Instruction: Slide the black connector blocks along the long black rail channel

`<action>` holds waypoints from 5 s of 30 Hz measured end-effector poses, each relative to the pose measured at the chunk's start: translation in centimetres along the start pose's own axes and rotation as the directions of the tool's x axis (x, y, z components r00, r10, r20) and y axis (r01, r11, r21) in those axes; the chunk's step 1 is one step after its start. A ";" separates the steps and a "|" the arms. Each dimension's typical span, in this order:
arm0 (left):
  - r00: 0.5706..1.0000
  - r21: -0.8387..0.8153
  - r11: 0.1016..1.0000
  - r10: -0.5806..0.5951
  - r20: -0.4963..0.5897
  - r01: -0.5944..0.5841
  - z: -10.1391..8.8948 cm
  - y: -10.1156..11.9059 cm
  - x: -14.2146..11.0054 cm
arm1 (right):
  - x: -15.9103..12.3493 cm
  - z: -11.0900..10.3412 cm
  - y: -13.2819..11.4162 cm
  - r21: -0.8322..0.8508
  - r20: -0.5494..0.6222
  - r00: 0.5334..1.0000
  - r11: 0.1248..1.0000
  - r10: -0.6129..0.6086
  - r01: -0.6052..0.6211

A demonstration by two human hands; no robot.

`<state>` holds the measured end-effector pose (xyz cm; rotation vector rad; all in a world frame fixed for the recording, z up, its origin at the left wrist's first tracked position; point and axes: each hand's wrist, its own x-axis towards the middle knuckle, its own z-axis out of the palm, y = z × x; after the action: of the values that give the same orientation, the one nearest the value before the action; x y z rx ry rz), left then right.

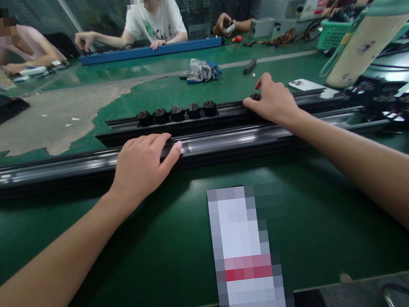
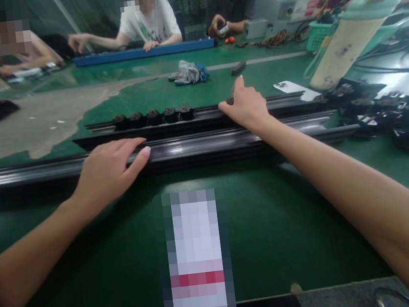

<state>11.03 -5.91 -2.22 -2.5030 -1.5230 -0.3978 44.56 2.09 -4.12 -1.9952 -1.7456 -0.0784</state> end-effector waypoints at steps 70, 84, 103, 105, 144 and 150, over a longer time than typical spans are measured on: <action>1.000 -0.005 1.000 -0.004 0.006 0.004 0.0 0.0 -0.1 | -0.7 -0.7 -0.7 0.013 -0.009 0.998 0.998 0.058 -0.058; 1.000 0.016 1.000 -0.001 0.000 0.001 0.1 -0.1 -0.1 | 0.1 -0.7 -0.3 -0.098 0.074 0.997 0.995 0.012 -0.005; 1.000 -0.005 1.000 -0.012 0.009 0.012 0.0 0.1 -0.1 | -0.7 -1.6 1.9 -0.015 0.116 0.988 0.995 -0.097 0.100; 1.000 -0.006 1.000 -0.010 0.008 0.010 0.1 0.1 -0.1 | -0.8 -1.7 1.8 -0.003 0.113 0.990 0.996 -0.089 0.089; 1.000 0.039 0.999 -0.004 0.006 0.004 0.1 0.2 -0.1 | -0.5 -1.6 2.2 -0.054 0.076 0.982 0.982 -0.175 0.179; 1.000 0.033 0.999 -0.003 0.003 0.003 0.1 0.1 -0.1 | -0.6 -1.8 2.1 -0.060 0.093 0.985 0.987 -0.146 0.152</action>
<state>11.11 -6.00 -2.38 -2.4783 -1.5218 -0.3665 46.88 0.69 -3.38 -1.9379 -1.9719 -0.1007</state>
